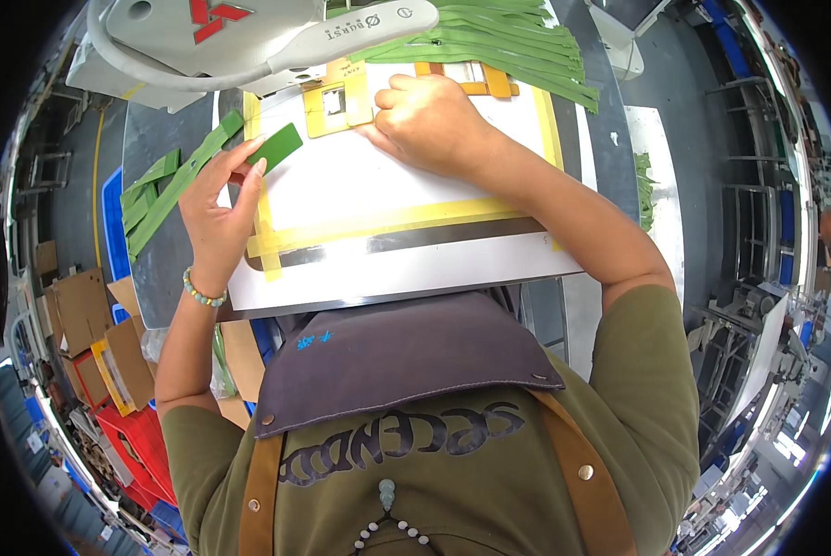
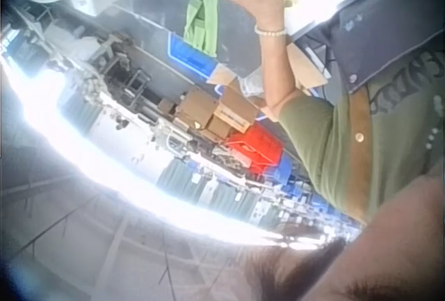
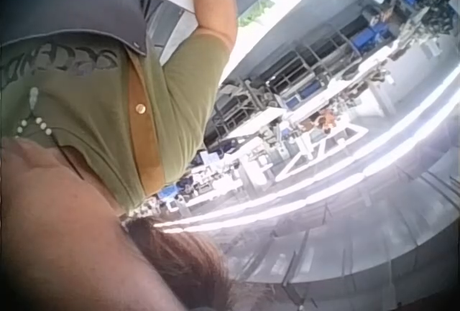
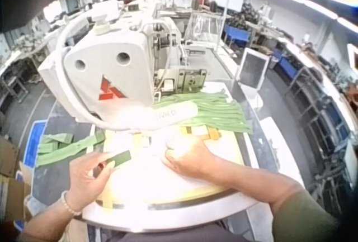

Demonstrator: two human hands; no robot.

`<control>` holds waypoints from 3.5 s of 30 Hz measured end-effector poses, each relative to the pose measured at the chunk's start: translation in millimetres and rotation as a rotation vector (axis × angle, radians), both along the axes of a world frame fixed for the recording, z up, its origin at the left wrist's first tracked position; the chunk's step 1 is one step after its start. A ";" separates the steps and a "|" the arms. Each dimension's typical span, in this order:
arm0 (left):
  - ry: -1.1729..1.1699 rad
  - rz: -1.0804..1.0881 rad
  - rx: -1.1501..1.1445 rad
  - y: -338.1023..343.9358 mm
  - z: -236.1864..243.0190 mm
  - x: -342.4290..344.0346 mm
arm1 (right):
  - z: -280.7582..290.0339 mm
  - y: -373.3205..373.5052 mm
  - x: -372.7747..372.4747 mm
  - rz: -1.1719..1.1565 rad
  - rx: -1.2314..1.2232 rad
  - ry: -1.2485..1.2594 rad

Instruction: Sewing small leather pieces and zippers onto a template using an industrial sewing machine.

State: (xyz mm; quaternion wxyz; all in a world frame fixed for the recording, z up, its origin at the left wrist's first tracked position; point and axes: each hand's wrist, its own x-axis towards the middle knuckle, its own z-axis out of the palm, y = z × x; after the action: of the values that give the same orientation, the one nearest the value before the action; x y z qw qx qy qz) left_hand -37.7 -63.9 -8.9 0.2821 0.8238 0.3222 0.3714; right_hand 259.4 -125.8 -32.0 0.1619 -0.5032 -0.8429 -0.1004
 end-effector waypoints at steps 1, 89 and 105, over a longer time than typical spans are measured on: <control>-0.001 -0.001 0.000 2.5 0.1 -1.6 | 0.7 1.4 -0.9 -0.073 -0.046 0.043; 0.372 -0.343 0.809 57.4 -26.4 70.9 | -9.7 27.6 39.4 0.145 0.001 0.503; 0.264 -0.216 0.655 49.9 -32.0 60.9 | 9.7 49.9 95.5 -0.198 0.025 0.418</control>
State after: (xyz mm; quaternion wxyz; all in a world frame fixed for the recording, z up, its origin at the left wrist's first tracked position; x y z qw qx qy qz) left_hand 23.2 -14.0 -40.8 -0.0028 0.9405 0.1310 0.3135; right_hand 355.0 -76.0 -22.3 0.3288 -0.5911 -0.7363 -0.0199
